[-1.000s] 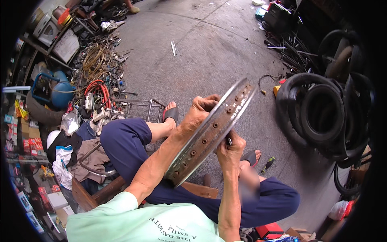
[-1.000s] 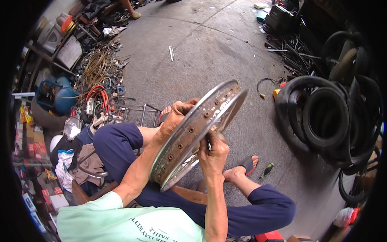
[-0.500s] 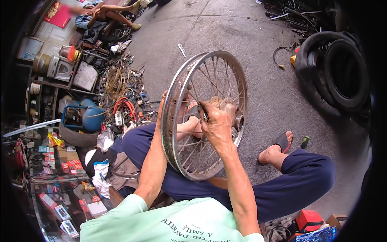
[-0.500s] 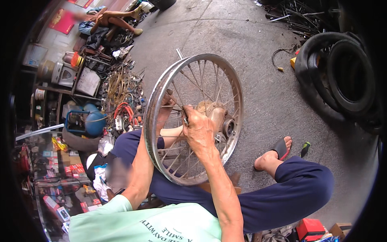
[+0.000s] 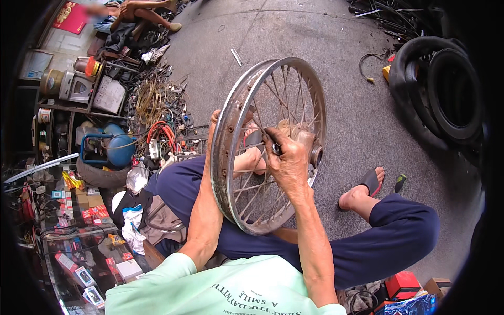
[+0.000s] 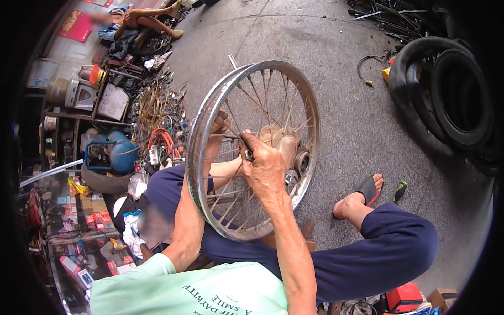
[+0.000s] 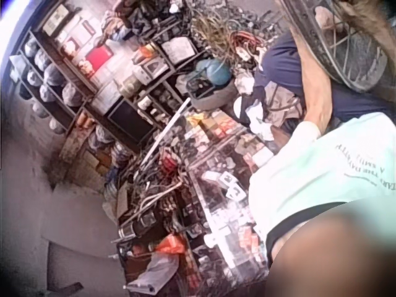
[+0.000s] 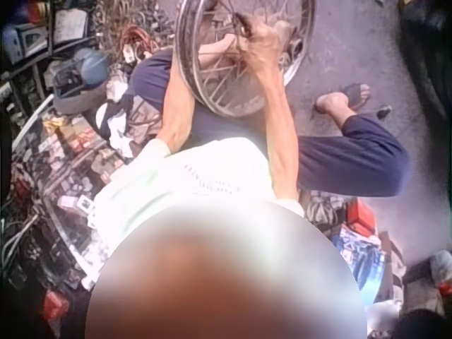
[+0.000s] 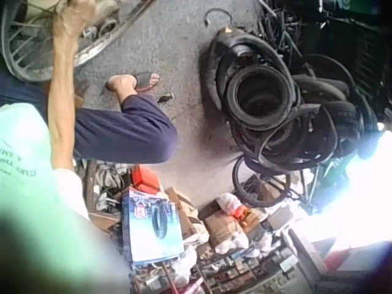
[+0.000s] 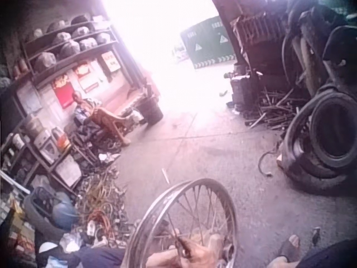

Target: The person sits on the floor and uses a wrench to tighten the spokes of a bicycle wheel. They rotate the wheel and adjust multiple spokes around the rim.

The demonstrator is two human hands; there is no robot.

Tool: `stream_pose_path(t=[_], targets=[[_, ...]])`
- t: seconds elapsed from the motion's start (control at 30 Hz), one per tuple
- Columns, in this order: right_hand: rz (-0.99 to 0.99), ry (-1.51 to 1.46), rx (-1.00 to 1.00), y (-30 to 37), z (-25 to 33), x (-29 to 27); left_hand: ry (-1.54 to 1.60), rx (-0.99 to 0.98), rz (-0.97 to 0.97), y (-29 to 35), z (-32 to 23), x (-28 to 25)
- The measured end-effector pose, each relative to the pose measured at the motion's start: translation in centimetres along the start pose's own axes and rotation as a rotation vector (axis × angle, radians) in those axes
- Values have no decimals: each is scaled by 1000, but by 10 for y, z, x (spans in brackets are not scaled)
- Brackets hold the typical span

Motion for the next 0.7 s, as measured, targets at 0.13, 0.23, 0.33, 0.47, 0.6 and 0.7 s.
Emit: stream_pose_path(t=[0.13,0.23,0.33,0.47,0.6,0.7], targets=[[8,-1,5,-1,-1,-4,94,-43,-31,12,-9,22],[-19,9,-41,3,2,-6,185,-104,83,-2,4,20],[-27,-24,-48,7,2,-7,36,-60,215,1,11,14],[-18,-28,-24,8,3,-13,-530,117,326,14,7,11],[7,-13,14,7,1,-13,60,-114,217,7,16,10],[-6,-7,-22,10,1,-13,368,-261,229,10,16,22]])
Point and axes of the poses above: each hand's wrist, its own y-axis away from the middle knuckle, its own x-axis out of the palm, z = x × y, the point moved 9 cm from there along -y, towards the middle knuckle, and after that the axes turned 7 degrees about x, right-handed, at the moved point
